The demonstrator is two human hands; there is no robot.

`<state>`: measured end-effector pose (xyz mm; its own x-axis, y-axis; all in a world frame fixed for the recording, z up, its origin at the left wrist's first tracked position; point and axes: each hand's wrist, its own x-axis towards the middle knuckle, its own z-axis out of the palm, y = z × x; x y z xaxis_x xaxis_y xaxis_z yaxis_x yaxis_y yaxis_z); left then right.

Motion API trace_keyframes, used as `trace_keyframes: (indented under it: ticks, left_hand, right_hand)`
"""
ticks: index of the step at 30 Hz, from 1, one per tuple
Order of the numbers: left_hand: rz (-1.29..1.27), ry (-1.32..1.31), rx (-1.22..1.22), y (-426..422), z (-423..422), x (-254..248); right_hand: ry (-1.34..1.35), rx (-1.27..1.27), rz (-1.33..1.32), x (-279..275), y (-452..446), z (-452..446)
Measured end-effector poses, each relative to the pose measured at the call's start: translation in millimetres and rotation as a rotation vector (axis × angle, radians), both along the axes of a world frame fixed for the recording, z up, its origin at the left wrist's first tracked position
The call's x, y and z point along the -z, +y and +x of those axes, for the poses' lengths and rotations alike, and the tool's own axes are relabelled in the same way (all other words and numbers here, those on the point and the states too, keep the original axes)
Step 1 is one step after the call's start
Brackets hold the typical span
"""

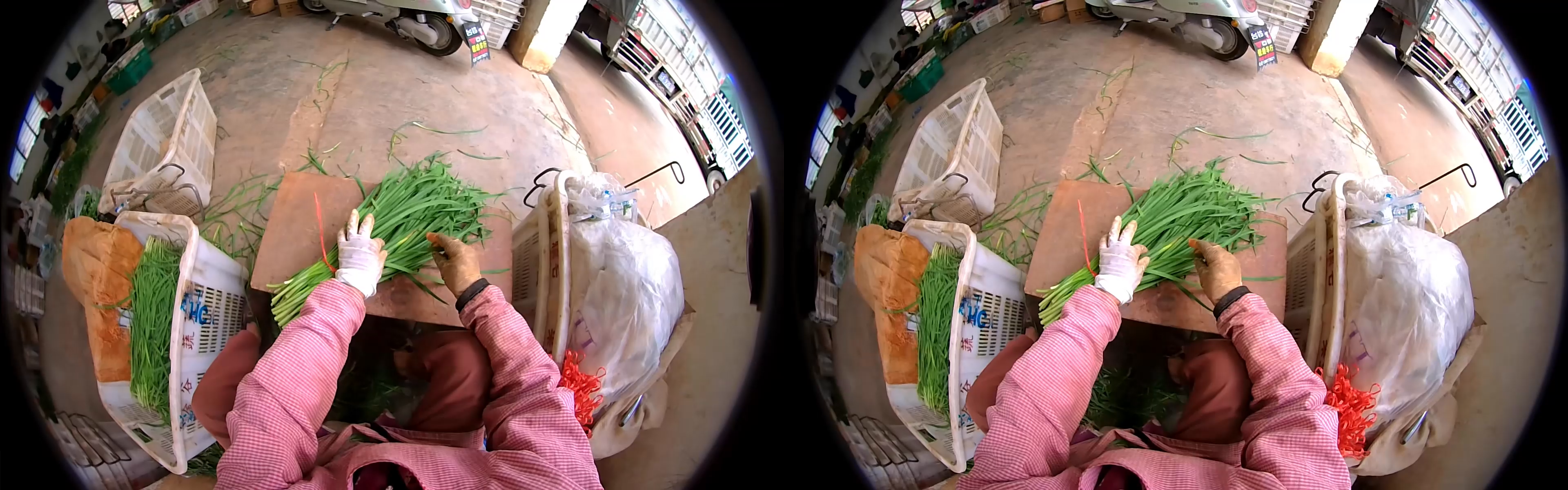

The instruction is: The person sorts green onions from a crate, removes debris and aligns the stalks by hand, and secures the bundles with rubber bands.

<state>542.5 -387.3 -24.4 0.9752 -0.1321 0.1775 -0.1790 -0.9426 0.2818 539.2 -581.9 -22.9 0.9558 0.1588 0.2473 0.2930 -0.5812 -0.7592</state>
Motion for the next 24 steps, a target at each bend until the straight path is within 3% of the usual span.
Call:
trace_keyframes:
  ticks: [2, 6, 12, 16, 24]
  left_hand:
    - [0.024, 0.025, -0.006, 3.4, 1.3, 2.2]
    - [-0.207, -0.079, -0.014, 9.1, 4.5, 23.3]
    - [-0.261, -0.029, -0.043, 7.6, 2.2, 16.6]
    - [-0.266, -0.050, -0.057, 4.6, 0.2, 16.0]
    - [-0.316, -0.077, -0.070, 5.8, 5.0, 25.6]
  right_hand:
    - [0.080, 0.012, -0.262, -22.2, 1.8, -3.2]
    - [0.050, 0.031, -0.233, -37.0, 20.2, 6.5]
    - [0.631, 0.211, -0.112, -14.2, 47.6, 40.7]
    - [0.642, 0.219, -0.078, 3.3, 56.3, 42.9]
    - [0.964, 0.307, 0.490, 18.1, 47.3, 29.5]
